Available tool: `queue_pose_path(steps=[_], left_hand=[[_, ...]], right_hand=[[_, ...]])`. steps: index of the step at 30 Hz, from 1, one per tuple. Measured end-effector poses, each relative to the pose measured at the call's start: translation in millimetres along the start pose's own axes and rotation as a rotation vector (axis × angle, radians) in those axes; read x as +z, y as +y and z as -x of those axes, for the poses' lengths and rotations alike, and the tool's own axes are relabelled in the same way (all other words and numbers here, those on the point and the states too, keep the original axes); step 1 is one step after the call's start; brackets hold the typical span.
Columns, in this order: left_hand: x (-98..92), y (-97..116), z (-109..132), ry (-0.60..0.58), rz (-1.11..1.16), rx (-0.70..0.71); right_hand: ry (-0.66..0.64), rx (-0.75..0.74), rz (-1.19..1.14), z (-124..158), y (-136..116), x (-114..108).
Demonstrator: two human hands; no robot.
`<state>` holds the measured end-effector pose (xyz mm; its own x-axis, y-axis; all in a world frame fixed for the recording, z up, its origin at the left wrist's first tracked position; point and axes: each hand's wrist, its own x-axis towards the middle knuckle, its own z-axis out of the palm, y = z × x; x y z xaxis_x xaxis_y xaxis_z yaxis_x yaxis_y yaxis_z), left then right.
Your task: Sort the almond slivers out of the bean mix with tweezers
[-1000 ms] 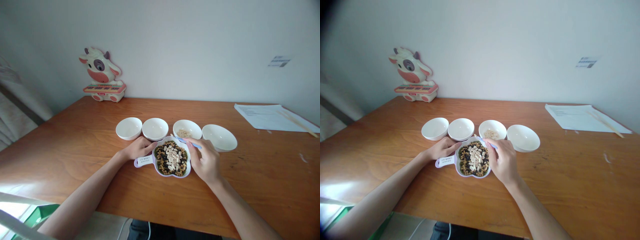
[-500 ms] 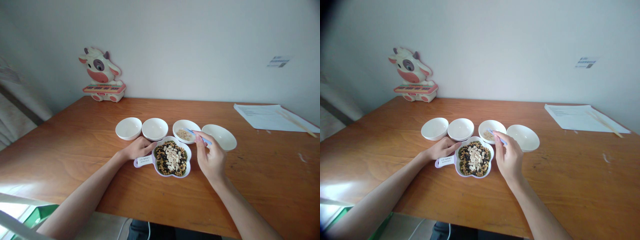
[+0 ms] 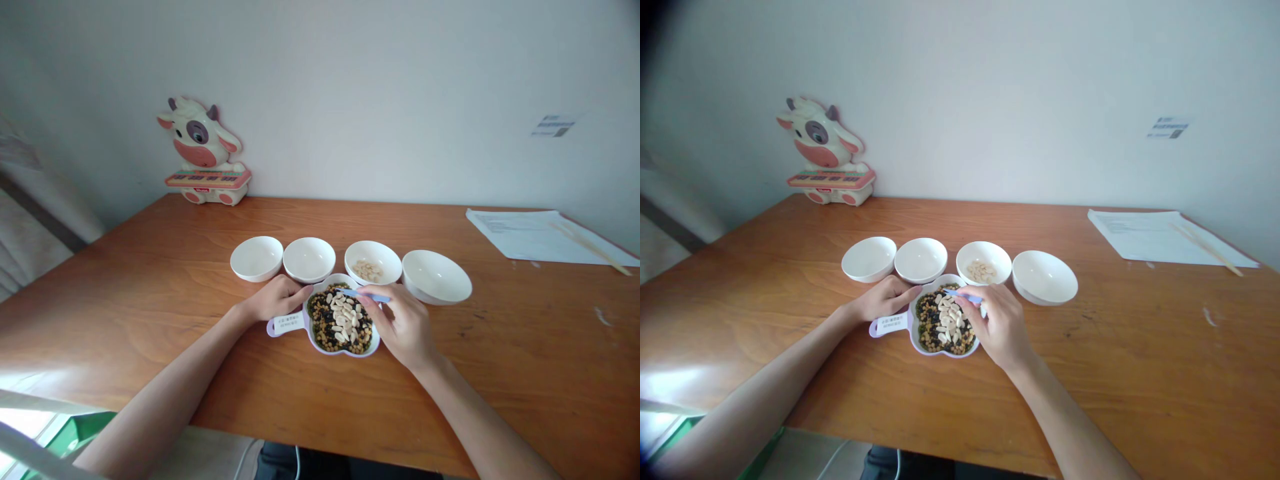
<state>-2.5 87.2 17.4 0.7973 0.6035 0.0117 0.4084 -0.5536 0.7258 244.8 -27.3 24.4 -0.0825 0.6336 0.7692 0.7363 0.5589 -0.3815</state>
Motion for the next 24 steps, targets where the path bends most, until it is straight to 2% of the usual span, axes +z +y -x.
queue_pose_path(steps=[7, 12, 24], left_hand=[[0.0, -0.2, 0.4, -0.001, -0.011, -0.030], [0.2, -1.0, 0.5, -0.002, -0.012, -0.016], [0.5, -2.2, 0.1, 0.002, -0.018, -0.001]], right_hand=[[-0.036, 0.020, 0.009, 0.3, 0.2, -0.8], [-0.019, 0.033, 0.020, 0.7, 0.9, -1.1], [-0.076, 0.045, 0.002, 2.1, 2.4, 1.6]])
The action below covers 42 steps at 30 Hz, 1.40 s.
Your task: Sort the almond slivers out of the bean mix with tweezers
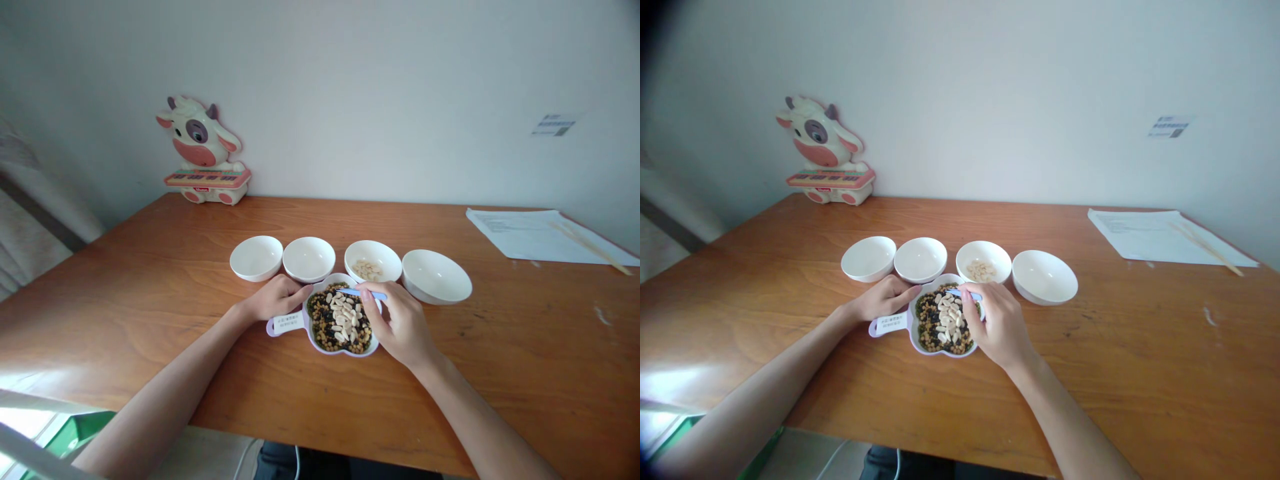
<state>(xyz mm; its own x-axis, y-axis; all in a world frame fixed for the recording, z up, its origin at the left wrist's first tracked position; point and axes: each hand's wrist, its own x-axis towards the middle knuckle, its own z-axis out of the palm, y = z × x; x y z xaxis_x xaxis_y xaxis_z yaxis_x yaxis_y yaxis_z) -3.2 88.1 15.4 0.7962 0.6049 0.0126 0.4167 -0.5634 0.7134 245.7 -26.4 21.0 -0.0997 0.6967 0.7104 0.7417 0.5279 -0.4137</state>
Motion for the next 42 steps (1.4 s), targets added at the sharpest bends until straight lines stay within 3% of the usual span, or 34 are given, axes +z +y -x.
queue_pose_path(steps=[32, 42], left_hand=[[-0.2, -0.8, 0.5, -0.023, -0.030, -0.034], [0.2, -1.9, 0.5, -0.020, -0.021, -0.012]], right_hand=[[-0.054, 0.006, 0.007, 1.7, 3.1, 1.2], [0.014, 0.031, 0.011, 1.3, 1.9, -1.0]])
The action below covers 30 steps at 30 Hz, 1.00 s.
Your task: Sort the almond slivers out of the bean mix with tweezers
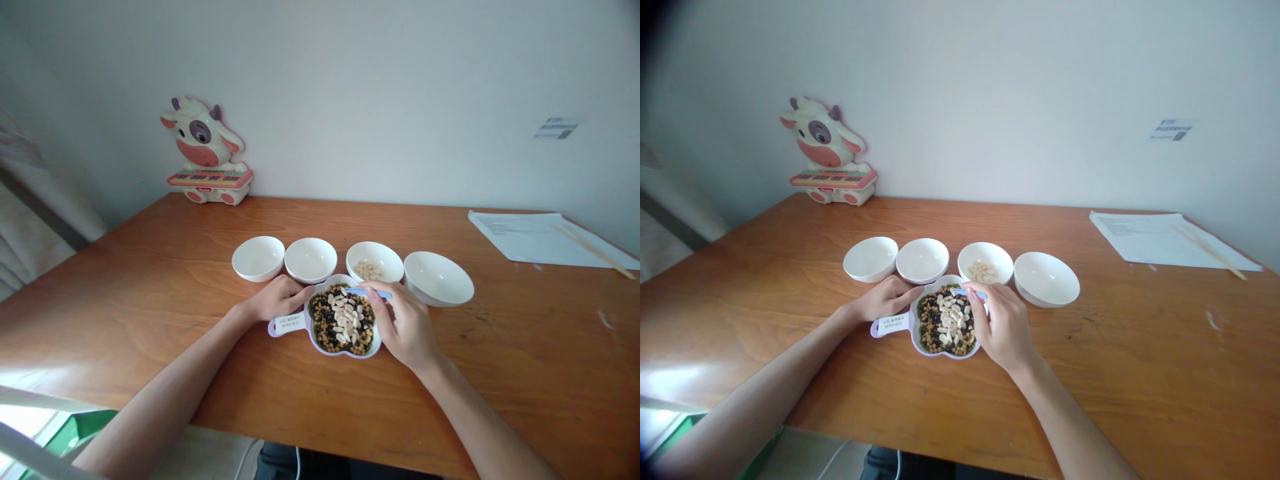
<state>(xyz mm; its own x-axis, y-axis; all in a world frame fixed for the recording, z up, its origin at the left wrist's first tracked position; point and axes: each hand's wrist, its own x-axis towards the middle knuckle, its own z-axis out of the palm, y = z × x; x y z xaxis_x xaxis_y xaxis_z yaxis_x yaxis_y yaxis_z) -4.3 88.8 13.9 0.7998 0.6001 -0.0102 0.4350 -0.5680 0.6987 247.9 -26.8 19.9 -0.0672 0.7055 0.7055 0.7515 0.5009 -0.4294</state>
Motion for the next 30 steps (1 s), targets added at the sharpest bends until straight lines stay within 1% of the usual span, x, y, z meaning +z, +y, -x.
queue_pose_path(steps=[3, 9, 14, 22, 24, 26, 30], left_hand=[[-0.5, 1.3, -0.2, 0.005, 0.004, 0.000], [-1.9, 5.2, 0.1, 0.008, 0.010, -0.023], [-1.4, 6.7, -0.7, 0.012, 0.013, -0.021], [-0.5, 4.0, -0.3, 0.005, 0.001, -0.024], [-0.5, 3.4, -0.2, 0.003, 0.002, -0.028], [-0.7, 3.2, -0.1, 0.001, 0.007, -0.027], [-0.7, 3.1, 0.0, 0.007, 0.010, -0.018]], right_hand=[[0.058, -0.010, -0.001, 0.3, -0.6, -0.8], [0.268, -0.006, -0.035, -4.1, 2.4, -6.8], [0.319, 0.031, -0.024, -7.9, 7.4, -9.2], [0.316, 0.151, 0.024, -5.0, 5.6, -7.8], [0.311, 0.162, 0.015, -4.9, 4.2, -7.9], [0.272, 0.131, -0.007, -4.3, 2.9, -7.4], [0.137, 0.008, -0.004, -1.0, 0.3, -4.2]])
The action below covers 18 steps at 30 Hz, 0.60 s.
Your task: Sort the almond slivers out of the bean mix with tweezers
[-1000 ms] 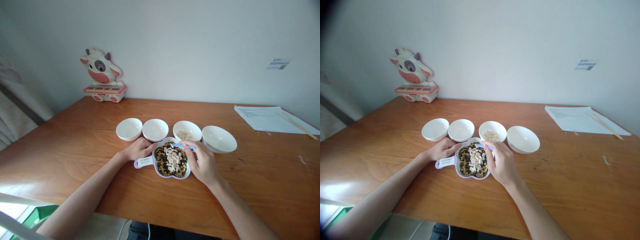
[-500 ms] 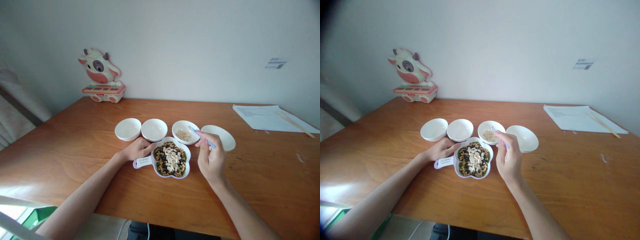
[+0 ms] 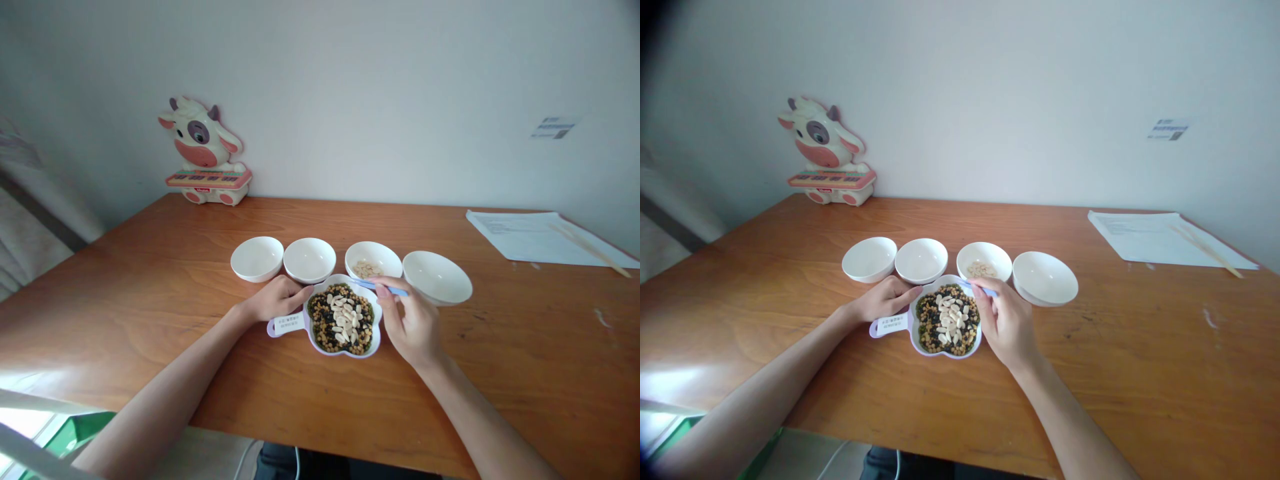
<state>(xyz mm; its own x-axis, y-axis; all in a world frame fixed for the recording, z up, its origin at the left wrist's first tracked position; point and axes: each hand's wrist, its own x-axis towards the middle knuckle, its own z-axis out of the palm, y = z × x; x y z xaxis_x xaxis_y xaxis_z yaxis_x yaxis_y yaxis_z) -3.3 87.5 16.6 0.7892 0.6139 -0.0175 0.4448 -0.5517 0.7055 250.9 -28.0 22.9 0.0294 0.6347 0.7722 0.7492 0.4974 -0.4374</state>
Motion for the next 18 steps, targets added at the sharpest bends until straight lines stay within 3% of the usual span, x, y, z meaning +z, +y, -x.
queue_pose_path(steps=[6, 18], left_hand=[[0.4, -0.5, 0.4, 0.007, 0.000, 0.006], [0.8, -1.5, 0.3, 0.005, 0.028, 0.020]], right_hand=[[-0.100, -0.038, -0.037, 3.7, -3.0, 3.0], [-0.051, -0.103, -0.049, -3.1, -8.6, 0.7]])
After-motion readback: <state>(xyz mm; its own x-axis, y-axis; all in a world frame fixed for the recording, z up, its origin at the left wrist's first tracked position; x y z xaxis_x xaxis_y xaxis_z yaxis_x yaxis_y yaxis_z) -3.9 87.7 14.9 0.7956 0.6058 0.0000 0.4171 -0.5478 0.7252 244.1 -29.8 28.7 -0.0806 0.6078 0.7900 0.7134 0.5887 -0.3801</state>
